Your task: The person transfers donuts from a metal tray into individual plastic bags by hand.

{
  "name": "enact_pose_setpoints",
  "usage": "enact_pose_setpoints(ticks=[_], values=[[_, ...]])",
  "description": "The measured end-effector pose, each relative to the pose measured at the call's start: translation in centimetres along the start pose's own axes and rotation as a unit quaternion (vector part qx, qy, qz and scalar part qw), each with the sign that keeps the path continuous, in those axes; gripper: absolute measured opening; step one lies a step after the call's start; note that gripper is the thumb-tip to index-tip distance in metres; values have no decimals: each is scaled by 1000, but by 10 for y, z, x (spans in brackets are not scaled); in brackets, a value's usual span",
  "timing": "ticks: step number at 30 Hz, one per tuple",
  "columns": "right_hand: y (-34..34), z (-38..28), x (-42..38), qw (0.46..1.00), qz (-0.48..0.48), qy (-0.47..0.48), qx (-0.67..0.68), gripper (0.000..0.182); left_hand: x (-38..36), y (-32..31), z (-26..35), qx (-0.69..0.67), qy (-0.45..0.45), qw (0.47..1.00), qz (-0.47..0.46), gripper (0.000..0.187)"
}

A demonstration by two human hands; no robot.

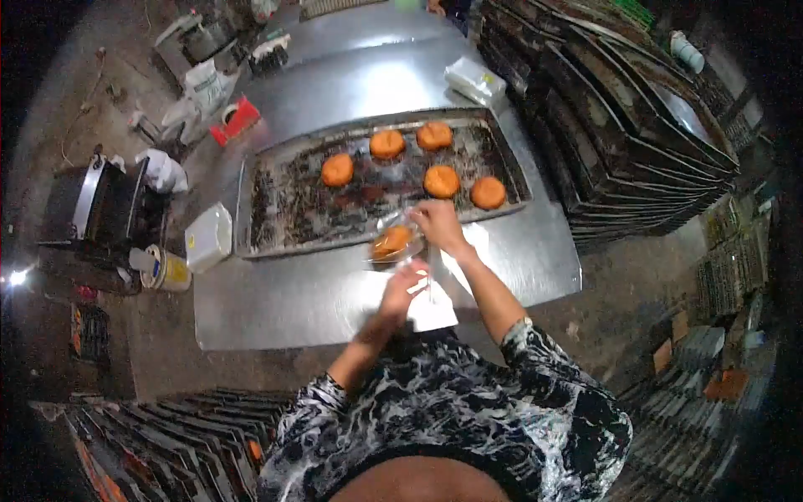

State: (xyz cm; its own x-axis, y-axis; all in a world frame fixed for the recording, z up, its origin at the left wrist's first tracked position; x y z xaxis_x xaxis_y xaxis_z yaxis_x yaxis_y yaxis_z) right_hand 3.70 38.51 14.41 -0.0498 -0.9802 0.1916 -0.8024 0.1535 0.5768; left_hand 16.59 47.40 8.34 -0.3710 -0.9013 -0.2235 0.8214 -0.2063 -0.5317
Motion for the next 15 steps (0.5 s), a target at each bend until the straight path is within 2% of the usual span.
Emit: enact_pose_setpoints(ticks=[1,2,3,4,5,6,7,8,9,10,11,12,14,15], values=[[2,-11,27,997,57,6,46,21,5,-2,-17,130,-5,989,-75,34],[12,-38,52,987,147,55,26,17,11,-7,-30,257,-11,955,-146,35],[17,-59,73,983,165,66,42,18,17,-16,-31,446,-184,847,-222,39],[9,-66,90,979,143,115,88,31,18,-24,-36,597,-342,671,-275,43],[9,-70,86,978,120,160,66,37,38,2,-87,565,-258,740,-258,36],[3,-73,72,973,96,204,45,43,42,7,-91,638,-252,653,-321,21],[0,-56,46,982,4,158,107,48,42,5,-87,645,-219,658,-322,18],[-5,-29,14,988,-25,116,101,47,46,1,-83,647,-190,666,-320,17],[-9,9,-24,987,-118,20,111,39,51,6,-83,646,-199,666,-315,17],[1,24,-74,959,-177,-210,72,31,55,16,-88,538,-202,764,-294,17],[16,35,-121,912,-273,-288,98,28,56,22,-93,414,-198,847,-267,18],[11,76,-151,908,-341,-238,55,28,63,17,-89,510,-210,803,-223,21],[25,79,-168,936,-286,-174,110,29,67,13,-80,416,-110,886,-171,26],[24,86,-160,947,-224,-218,69,29,71,5,-89,273,-14,951,-146,29]])
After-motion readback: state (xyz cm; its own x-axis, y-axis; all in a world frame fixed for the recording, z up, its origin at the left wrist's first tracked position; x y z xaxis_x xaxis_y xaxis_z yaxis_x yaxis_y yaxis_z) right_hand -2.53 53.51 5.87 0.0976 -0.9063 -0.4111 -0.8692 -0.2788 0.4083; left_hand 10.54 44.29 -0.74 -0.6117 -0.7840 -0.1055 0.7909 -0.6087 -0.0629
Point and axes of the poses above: each hand's wrist, its own x-axis towards the middle knuckle, its own y-axis out of the back of the hand, z = x × y, the point moved 2 cm from there along x, towards the middle knuckle, and after that the axes turned 9 degrees about -y, right-handed, at the moved point
